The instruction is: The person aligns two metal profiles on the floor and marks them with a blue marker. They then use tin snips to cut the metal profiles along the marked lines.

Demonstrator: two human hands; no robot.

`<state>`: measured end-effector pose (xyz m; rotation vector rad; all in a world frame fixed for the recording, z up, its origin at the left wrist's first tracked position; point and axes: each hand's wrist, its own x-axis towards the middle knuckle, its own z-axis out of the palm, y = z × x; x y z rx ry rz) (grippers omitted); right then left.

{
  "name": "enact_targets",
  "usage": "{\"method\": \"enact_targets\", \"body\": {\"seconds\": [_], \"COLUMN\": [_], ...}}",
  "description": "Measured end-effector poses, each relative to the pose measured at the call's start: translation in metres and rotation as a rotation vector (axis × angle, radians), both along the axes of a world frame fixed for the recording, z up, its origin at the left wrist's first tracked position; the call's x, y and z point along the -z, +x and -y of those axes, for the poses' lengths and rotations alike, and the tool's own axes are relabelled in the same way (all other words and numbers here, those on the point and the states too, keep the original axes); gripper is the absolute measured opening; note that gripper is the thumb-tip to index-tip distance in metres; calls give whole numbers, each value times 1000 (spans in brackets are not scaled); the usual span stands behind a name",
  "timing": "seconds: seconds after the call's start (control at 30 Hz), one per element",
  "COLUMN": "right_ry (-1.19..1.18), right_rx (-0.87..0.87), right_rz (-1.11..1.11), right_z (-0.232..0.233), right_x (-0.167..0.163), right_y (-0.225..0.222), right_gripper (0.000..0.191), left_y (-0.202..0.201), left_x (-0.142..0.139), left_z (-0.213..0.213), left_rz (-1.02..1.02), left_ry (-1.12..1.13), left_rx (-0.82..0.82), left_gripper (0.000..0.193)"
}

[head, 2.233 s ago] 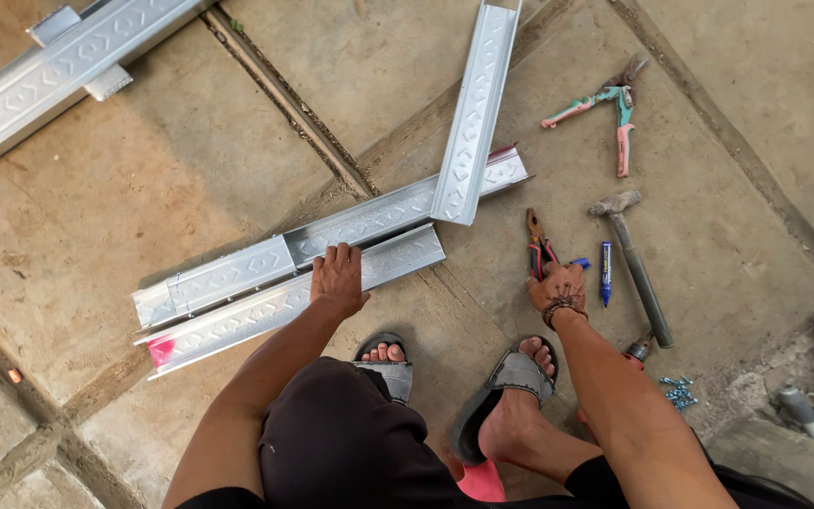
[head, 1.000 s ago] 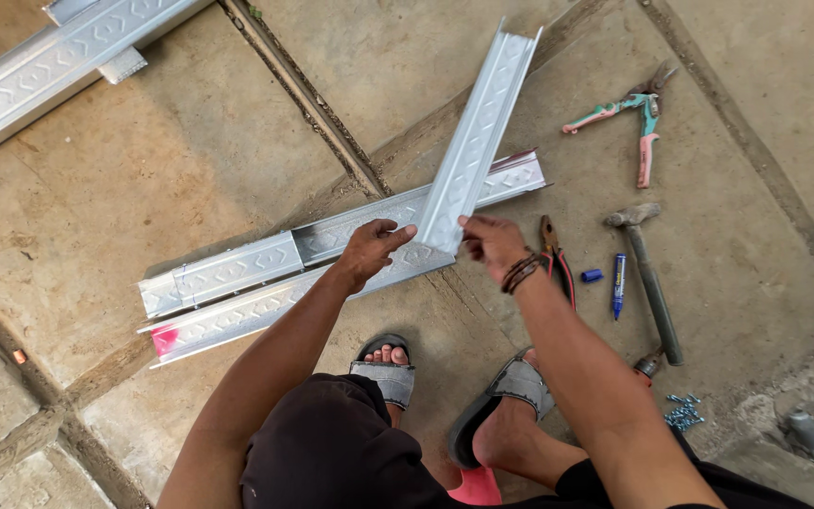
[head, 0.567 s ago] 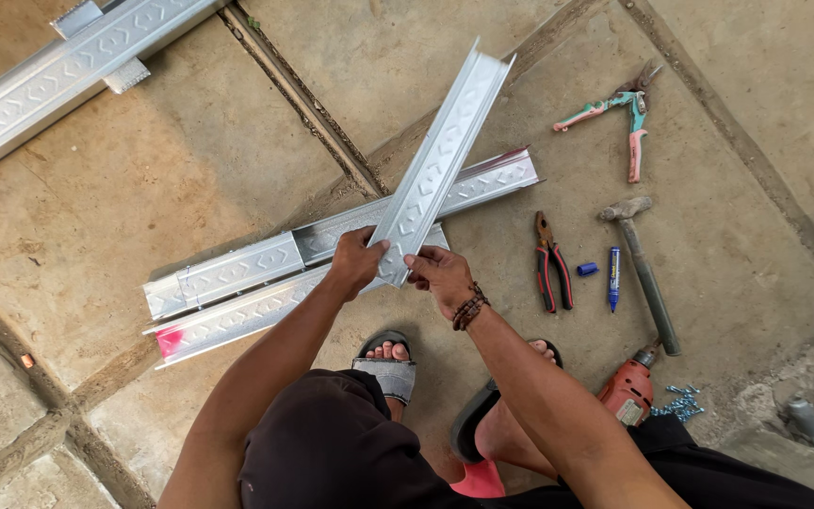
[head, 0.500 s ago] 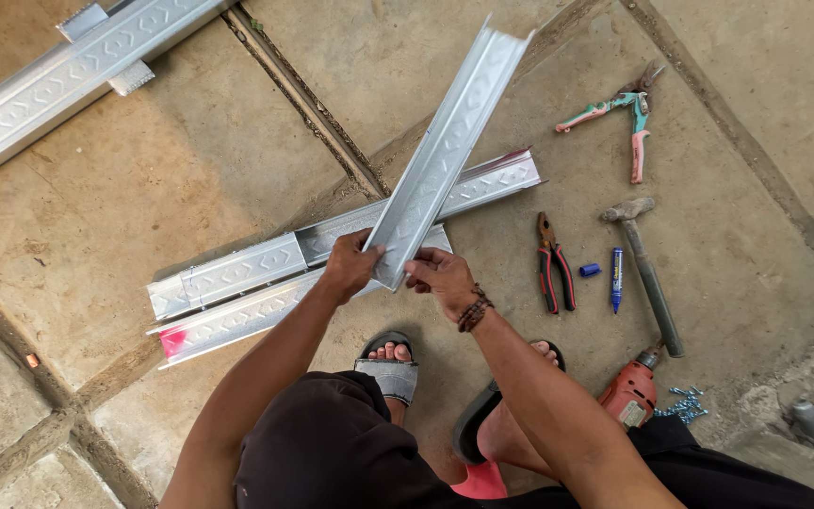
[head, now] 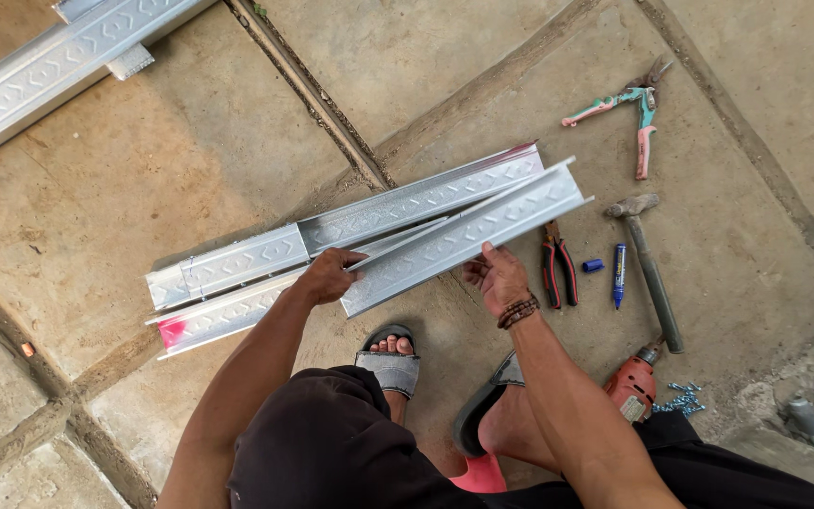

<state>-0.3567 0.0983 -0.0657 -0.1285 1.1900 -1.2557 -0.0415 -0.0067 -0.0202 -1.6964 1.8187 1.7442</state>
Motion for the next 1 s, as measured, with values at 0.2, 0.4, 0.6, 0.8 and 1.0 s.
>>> {"method": "enact_targets", "body": {"seconds": [0.2,0.4,0.6,0.8,1.0], "right_ry": [106,84,-88,-139,-33], "right_rx": [5,37,-16,24,112], "right_rz": [34,77,36,-12,-10], "right_z": [-14,-13,-2,12,6], "right_x": [22,18,1,-8,3], "right_y": [6,6,-9,-28,-48], "right_gripper": [33,24,28,28,27], "left_y": [0,0,-13,-24,-15], "left_x": [3,5,-9,-16,-2], "left_z": [-3,-3,15,15,10], "left_rz": [128,95,39,-95,-100], "left_ry": [-33,-159,92,73,-19], "left_rx": [48,119,266,146,118], "left_gripper": [43,44,77,100,104]}}
